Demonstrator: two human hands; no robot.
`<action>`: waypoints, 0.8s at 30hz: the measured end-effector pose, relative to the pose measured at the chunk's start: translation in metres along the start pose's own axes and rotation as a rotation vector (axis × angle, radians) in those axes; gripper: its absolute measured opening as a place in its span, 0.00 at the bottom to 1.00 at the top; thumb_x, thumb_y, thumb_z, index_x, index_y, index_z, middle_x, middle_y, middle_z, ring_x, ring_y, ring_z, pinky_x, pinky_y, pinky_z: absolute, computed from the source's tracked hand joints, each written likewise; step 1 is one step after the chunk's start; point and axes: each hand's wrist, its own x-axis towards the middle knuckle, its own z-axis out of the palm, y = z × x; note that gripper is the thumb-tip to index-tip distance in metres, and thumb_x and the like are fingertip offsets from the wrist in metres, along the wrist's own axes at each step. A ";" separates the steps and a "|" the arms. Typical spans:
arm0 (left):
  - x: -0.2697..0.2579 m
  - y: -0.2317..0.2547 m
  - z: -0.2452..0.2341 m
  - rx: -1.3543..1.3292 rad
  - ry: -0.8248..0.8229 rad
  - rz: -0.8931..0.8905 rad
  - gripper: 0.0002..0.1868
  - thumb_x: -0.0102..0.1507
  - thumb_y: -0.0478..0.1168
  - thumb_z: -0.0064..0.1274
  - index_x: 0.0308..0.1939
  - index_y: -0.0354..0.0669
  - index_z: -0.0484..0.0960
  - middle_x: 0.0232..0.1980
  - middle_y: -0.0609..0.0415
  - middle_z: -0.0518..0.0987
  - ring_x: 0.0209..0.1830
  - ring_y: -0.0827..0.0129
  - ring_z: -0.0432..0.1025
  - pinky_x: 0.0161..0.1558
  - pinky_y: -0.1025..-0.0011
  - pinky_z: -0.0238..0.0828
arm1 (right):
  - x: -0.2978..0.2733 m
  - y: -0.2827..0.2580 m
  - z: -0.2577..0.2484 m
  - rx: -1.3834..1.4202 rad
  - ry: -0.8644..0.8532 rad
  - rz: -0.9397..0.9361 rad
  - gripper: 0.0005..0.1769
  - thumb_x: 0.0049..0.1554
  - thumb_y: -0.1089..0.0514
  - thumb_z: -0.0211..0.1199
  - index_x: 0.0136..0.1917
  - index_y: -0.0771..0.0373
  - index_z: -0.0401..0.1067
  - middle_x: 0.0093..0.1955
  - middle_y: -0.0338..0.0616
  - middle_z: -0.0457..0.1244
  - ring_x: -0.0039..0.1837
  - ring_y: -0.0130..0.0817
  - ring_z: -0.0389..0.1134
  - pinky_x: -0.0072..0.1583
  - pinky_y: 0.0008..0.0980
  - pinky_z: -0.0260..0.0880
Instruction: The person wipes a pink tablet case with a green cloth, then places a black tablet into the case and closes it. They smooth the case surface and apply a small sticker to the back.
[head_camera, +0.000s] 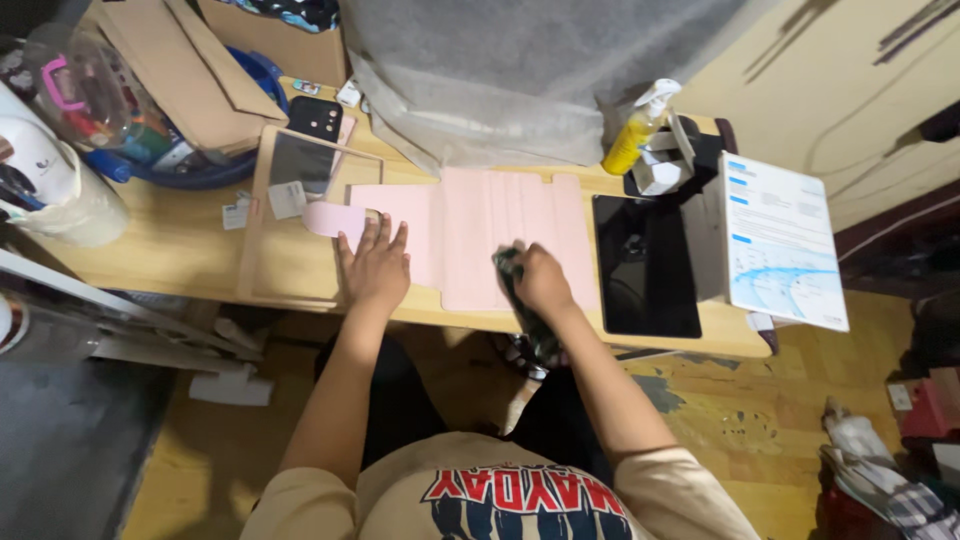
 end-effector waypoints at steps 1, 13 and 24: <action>0.000 0.001 0.001 -0.003 -0.005 -0.003 0.30 0.69 0.51 0.38 0.77 0.64 0.59 0.82 0.63 0.51 0.82 0.66 0.44 0.76 0.42 0.25 | -0.014 0.001 0.000 0.003 -0.029 0.005 0.11 0.49 0.66 0.62 0.45 0.64 0.81 0.47 0.62 0.66 0.49 0.60 0.70 0.55 0.49 0.71; -0.047 -0.109 -0.006 -0.409 0.953 0.120 0.39 0.70 0.39 0.57 0.82 0.46 0.57 0.84 0.47 0.61 0.87 0.52 0.54 0.82 0.40 0.51 | -0.044 0.035 -0.029 0.349 -0.206 0.116 0.11 0.45 0.58 0.74 0.43 0.60 0.81 0.42 0.51 0.71 0.45 0.46 0.74 0.50 0.36 0.72; -0.050 -0.032 -0.028 -0.050 0.480 0.028 0.30 0.61 0.51 0.55 0.67 0.48 0.73 0.74 0.46 0.67 0.79 0.50 0.54 0.72 0.34 0.39 | -0.034 -0.088 0.059 -0.159 0.076 -0.191 0.21 0.44 0.63 0.71 0.53 0.61 0.80 0.51 0.52 0.65 0.52 0.50 0.67 0.54 0.43 0.70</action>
